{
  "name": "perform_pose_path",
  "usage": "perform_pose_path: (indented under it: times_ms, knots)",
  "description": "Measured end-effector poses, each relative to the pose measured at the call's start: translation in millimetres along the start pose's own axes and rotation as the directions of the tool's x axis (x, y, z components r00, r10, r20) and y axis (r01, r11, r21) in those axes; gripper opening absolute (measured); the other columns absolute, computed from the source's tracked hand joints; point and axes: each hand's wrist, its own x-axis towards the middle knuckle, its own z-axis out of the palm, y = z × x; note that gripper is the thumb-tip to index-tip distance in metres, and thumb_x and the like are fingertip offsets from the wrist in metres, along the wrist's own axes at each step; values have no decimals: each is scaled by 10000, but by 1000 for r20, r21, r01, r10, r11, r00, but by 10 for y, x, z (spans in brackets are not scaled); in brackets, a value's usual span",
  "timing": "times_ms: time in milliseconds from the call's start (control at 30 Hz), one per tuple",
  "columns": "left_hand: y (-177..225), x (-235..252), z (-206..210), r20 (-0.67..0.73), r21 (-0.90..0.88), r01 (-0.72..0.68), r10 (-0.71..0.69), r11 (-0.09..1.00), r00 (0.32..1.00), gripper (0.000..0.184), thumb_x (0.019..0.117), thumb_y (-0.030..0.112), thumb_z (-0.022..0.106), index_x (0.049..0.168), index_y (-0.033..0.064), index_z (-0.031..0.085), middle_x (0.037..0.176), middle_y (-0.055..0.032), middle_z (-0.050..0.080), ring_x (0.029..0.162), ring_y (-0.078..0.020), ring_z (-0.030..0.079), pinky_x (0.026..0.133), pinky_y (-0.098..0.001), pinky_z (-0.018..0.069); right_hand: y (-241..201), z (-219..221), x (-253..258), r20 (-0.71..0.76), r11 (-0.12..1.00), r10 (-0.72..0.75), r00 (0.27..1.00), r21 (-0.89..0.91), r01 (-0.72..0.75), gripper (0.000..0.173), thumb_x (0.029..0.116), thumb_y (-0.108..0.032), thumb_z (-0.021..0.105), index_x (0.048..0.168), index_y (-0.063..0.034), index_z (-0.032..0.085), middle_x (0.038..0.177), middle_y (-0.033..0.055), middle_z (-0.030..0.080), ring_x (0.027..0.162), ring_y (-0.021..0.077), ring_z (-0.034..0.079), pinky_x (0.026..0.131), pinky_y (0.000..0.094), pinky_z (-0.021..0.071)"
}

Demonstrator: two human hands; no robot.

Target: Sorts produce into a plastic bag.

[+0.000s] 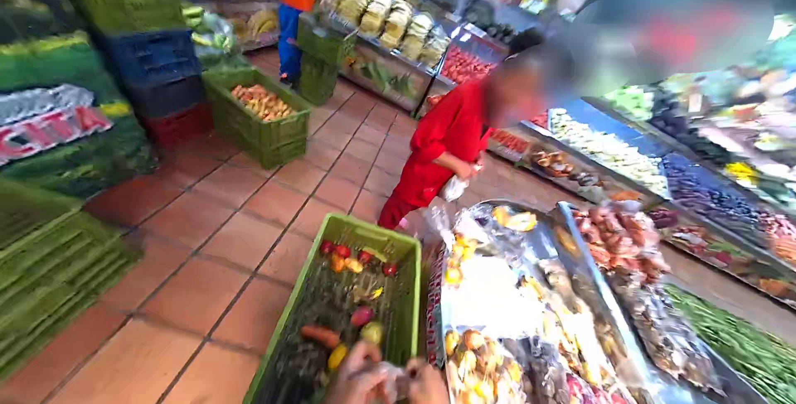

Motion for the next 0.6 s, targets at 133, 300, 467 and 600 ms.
perform_pose_path:
  times_ms: [133,300,467,600]
  knots:
    - [-395,197,-230,235,695,-191,32,693,972,145,922,81,618,937,49,758,1095,-118,671,1061,-232,628,963,-415,525,72,24,274,171,963,31,985,-269,16,346,891,-268,709,1225,-176,715,1070,119,747,993,326,716,873,610,563]
    - [-1239,460,-849,-151,967,188,-211,170,966,284,956,168,625,1214,166,745,1464,-147,544,1248,-395,594,958,-625,541,-70,467,288,644,872,79,761,-414,260,366,999,-356,585,1281,-145,685,1214,161,707,1141,365,670,958,644,524]
    - [-1373,257,-1028,-477,800,516,-197,308,857,475,940,127,641,1414,145,611,1500,-97,553,1330,-340,569,1090,-590,467,116,552,1247,810,978,-69,582,-59,198,381,1029,-388,574,1235,-92,697,1107,127,730,993,252,713,918,504,579]
    - [-1250,-293,-1293,-573,655,467,-13,594,820,387,924,34,647,1308,74,674,1381,-150,635,1249,-285,632,1081,-537,503,299,592,2559,511,993,25,859,-111,37,470,1010,-430,605,1343,-99,632,1259,163,688,1159,324,667,1012,577,521]
